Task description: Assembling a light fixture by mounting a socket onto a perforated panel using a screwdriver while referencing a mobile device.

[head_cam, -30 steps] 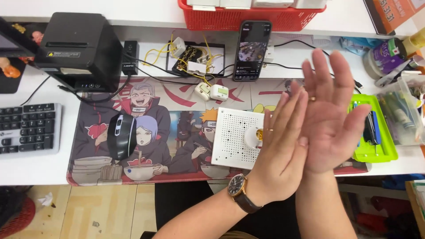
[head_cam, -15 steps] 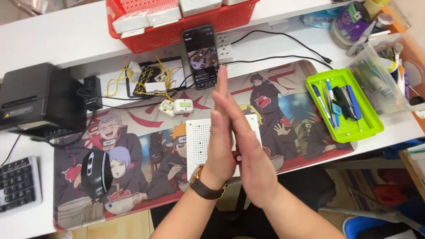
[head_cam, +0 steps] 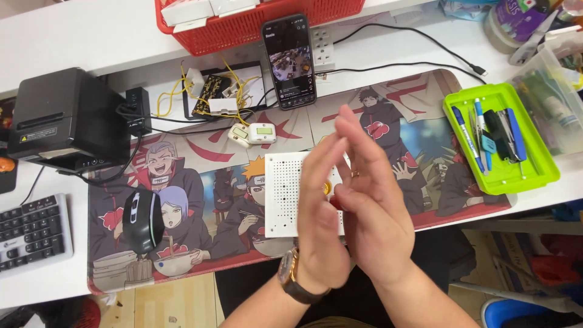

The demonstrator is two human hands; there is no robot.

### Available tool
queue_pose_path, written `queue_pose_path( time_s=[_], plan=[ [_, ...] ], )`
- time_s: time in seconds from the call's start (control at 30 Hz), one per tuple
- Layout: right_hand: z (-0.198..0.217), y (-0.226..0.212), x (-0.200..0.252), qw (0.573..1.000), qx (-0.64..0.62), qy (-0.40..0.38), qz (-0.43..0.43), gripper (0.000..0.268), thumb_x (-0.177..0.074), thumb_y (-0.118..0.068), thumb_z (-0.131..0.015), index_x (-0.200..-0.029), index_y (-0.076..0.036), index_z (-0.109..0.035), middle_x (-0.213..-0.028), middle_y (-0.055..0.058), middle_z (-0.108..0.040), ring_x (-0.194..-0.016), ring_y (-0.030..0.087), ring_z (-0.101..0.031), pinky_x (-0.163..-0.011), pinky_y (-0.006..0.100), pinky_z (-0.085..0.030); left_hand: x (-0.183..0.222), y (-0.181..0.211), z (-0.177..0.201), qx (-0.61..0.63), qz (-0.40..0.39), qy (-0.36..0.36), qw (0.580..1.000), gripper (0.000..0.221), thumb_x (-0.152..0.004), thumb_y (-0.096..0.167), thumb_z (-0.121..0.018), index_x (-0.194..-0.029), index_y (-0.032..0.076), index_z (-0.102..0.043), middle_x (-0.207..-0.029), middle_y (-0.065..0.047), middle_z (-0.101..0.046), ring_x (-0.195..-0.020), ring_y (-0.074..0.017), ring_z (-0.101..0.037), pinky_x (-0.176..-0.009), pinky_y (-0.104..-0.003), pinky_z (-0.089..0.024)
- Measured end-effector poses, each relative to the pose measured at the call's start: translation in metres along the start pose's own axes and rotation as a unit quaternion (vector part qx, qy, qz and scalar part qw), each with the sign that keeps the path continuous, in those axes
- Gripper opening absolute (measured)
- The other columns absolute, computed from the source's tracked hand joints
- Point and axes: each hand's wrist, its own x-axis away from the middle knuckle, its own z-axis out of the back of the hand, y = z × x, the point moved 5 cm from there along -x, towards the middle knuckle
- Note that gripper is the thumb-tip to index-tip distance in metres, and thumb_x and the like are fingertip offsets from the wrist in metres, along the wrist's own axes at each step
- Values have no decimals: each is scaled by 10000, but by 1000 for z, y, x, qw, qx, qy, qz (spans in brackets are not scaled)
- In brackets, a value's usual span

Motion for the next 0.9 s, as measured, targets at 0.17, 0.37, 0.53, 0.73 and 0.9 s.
queue_pose_path(
  time_s=[0.17, 0.37, 0.53, 0.73, 0.9],
  plan=[
    [-5, -5, 1, 993, -92, -41, -59, 692, -1045, -251, -374, -1668, -20, -181, -1798, 142, -177, -1701, 221, -114, -1392, 375, -91, 11, -1, -2, -14, -6, -68, 998, 409, -1250, 405, -346, -1572, 181, -232, -1647, -196, -396, -1617, -341, -389, -1424, -516, -304],
    [0, -3, -14, 989, -125, -73, -42, 939, -1067, -694, -441, -1713, -122, -70, -1831, 87, -108, -1729, 239, -85, -1433, 481, -55, 17, 4, -5, -35, -22, -177, 983, 523, -1319, 277, -266, -1741, 280, 42, -1841, -237, -204, -1795, -405, -213, -1551, -589, -174],
    [9, -2, -38, 999, -27, -20, 33, 972, -1057, -810, -419, -1744, -210, -85, -1914, 112, -132, -1821, 305, -202, -1532, 480, -155, 33, 7, -8, -143, 12, -221, 965, 608, -1313, 232, -267, -1777, 299, 120, -1906, -202, 7, -1833, -437, 85, -1487, -717, 97],
    [-25, -6, -39, 989, -77, -126, 15, 1009, -1053, -849, -338, -1740, -127, -172, -1906, 101, -90, -1850, 304, -94, -1532, 546, -122, 17, 12, -11, -41, 25, -134, 990, 648, -1300, 510, -194, -1726, 121, 101, -1856, -254, 153, -1800, -400, 173, -1531, -648, 107],
    [-41, -8, -14, 988, 34, -150, 33, 794, -1173, -697, -245, -1705, -108, -242, -1867, 126, -153, -1827, 358, -116, -1547, 610, -124, -15, -2, -4, 72, 105, -64, 990, 908, -1120, 755, -194, -1708, 113, 64, -1850, -120, 165, -1761, -247, 177, -1496, -533, 81]
  ],
)
